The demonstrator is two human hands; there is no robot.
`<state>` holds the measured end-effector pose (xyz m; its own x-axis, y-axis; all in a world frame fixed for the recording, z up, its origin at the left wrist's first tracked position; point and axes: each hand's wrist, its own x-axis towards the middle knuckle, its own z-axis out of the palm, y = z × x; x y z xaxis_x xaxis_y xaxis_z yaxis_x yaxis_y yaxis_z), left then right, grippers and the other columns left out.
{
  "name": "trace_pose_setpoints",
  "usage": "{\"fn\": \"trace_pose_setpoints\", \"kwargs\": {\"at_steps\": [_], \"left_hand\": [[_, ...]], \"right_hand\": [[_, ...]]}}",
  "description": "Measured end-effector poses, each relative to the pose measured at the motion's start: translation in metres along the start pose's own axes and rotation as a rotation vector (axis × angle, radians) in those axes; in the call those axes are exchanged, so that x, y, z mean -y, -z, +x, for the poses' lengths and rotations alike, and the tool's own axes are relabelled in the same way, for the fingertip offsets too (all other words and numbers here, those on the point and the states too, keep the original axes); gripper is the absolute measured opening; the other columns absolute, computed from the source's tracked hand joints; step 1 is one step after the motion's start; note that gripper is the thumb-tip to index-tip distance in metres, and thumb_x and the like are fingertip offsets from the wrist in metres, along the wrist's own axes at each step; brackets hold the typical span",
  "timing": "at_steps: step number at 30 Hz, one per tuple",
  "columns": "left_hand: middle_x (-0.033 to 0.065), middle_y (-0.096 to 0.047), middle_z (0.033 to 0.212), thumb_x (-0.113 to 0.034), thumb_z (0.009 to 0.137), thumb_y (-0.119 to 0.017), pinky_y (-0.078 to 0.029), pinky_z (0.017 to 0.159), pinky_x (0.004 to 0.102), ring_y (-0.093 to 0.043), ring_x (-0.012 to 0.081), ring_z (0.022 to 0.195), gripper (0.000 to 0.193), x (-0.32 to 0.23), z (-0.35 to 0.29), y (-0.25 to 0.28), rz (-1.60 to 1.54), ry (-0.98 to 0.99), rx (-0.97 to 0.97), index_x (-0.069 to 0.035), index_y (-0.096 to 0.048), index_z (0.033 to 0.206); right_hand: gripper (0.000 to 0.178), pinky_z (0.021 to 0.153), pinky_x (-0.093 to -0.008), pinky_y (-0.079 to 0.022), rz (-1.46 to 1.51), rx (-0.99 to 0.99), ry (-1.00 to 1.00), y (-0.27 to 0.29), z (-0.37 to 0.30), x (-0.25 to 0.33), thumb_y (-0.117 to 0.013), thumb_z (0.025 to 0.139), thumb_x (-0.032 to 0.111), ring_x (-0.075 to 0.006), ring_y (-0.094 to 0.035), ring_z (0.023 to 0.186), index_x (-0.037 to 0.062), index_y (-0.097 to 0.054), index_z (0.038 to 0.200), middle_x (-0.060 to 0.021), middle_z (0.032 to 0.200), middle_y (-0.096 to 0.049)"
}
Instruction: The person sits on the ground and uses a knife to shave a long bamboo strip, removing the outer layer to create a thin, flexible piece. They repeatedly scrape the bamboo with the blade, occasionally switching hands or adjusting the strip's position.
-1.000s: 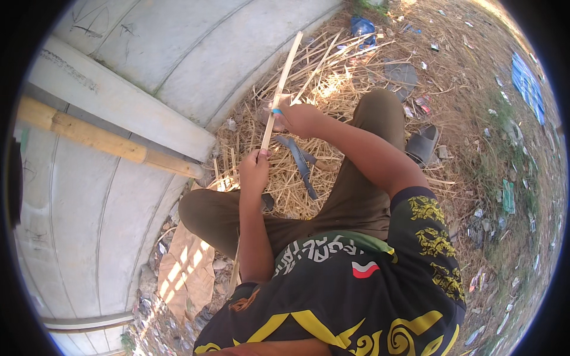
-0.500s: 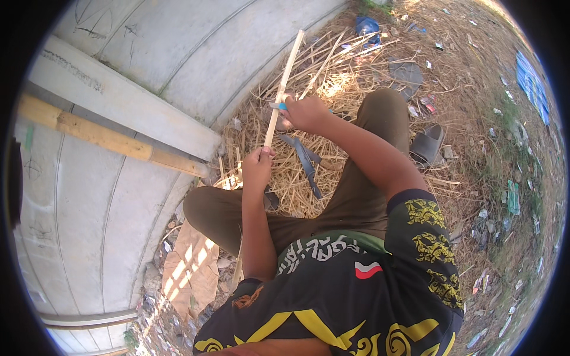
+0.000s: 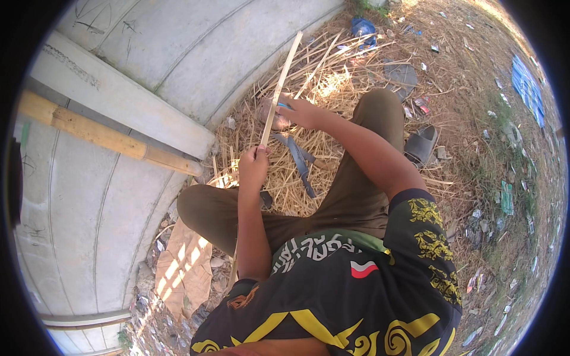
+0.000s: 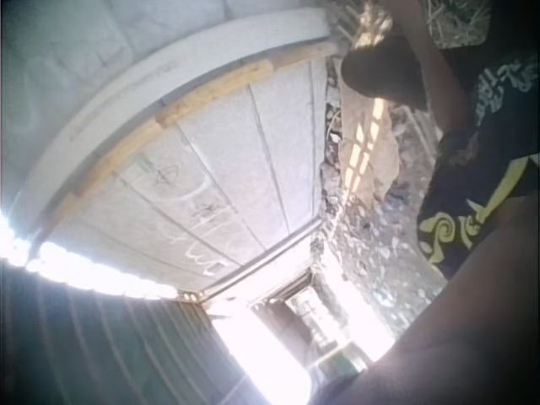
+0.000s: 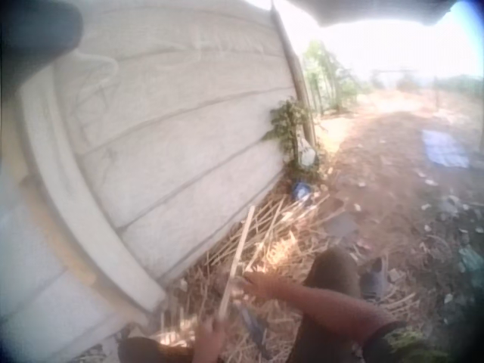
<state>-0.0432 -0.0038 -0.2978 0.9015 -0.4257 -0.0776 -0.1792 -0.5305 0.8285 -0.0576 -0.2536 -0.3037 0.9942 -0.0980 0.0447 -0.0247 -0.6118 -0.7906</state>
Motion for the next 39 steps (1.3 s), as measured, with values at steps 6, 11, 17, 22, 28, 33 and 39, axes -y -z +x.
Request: {"fn": "trace_pose_setpoints", "kwargs": {"at_steps": [6,11,17,22,28,33,39], "left_hand": [[0.0188,-0.065,0.077,-0.029,0.105,-0.045,-0.047,0.07,0.0482,-0.064,0.0343,0.072,0.035,-0.016,-0.008,-0.008,0.105,-0.029,-0.021,0.0,-0.064,0.104],[0.0268,-0.066,0.095,-0.033,0.106,-0.041,-0.047,0.079,0.0571,-0.065,0.0459,0.092,0.037,-0.036,-0.018,-0.017,0.368,-0.176,-0.036,0.001,-0.056,0.11],[0.0212,-0.068,0.084,-0.043,0.108,-0.039,-0.049,0.078,0.0515,-0.067,0.0394,0.085,0.05,-0.033,-0.022,-0.011,0.463,-0.032,-0.024,0.001,-0.06,0.109],[0.005,-0.059,0.071,-0.048,0.108,-0.042,-0.044,0.052,0.0336,-0.055,0.0152,0.055,0.047,-0.028,-0.022,0.001,0.078,0.141,0.251,-0.004,-0.058,0.099],[-0.0062,-0.036,0.066,-0.042,0.107,-0.051,-0.027,0.04,0.0225,-0.034,0.0051,0.051,0.033,-0.019,-0.013,0.024,-1.039,0.45,0.655,-0.012,-0.049,0.091],[-0.0034,-0.04,0.071,-0.032,0.109,-0.049,-0.033,0.048,0.0233,-0.04,0.0076,0.058,0.027,0.007,0.035,0.027,-1.254,0.354,0.545,-0.01,-0.047,0.093],[-0.0001,-0.044,0.074,-0.027,0.109,-0.048,-0.039,0.057,0.0295,-0.045,0.0122,0.065,0.024,0.022,0.057,0.029,-1.229,0.285,0.231,-0.009,-0.048,0.093]], "right_hand": [[0.041,0.055,-0.0374,-0.044,0.444,0.01,-0.167,-0.01,-0.002,0.014,-0.061,0.099,0.046,-0.0188,-0.055,0.059,0.0049,-0.058,0.095,-0.0067,0.064,-0.051],[0.035,0.037,-0.0314,-0.029,0.736,-0.011,-0.361,-0.005,0.009,0.006,-0.063,0.097,0.027,-0.012,-0.04,0.039,0.0085,-0.047,0.071,-0.001,0.052,-0.043],[0.022,0.038,-0.0313,-0.033,0.822,-0.319,-0.294,0.007,0.014,0.009,-0.053,0.097,0.02,-0.0121,-0.04,0.041,0.0021,-0.057,0.085,-0.0008,0.054,-0.043],[0.027,0.044,-0.0311,-0.037,0.775,-0.402,-0.272,0.023,0.02,-0.007,-0.051,0.097,0.023,-0.0123,-0.045,0.047,-0.0012,-0.063,0.092,-0.0015,0.059,-0.048],[0.034,0.069,-0.0376,-0.048,0.461,-0.366,0.011,0.017,0.008,0.01,-0.052,0.096,0.03,-0.0213,-0.06,0.074,-0.0011,-0.066,0.097,-0.0112,0.077,-0.063],[0.035,0.065,-0.0393,-0.047,0.179,-0.171,0.098,-0.003,0.0,0.02,-0.06,0.094,0.033,-0.0217,-0.059,0.067,-0.0011,-0.064,0.094,-0.0131,0.073,-0.062],[0.046,0.051,-0.0324,-0.038,0.283,0.383,-0.081,-0.031,-0.012,0.041,-0.069,0.091,0.048,-0.012,-0.051,0.052,0.0035,-0.068,0.079,-0.0031,0.055,-0.051]]}}
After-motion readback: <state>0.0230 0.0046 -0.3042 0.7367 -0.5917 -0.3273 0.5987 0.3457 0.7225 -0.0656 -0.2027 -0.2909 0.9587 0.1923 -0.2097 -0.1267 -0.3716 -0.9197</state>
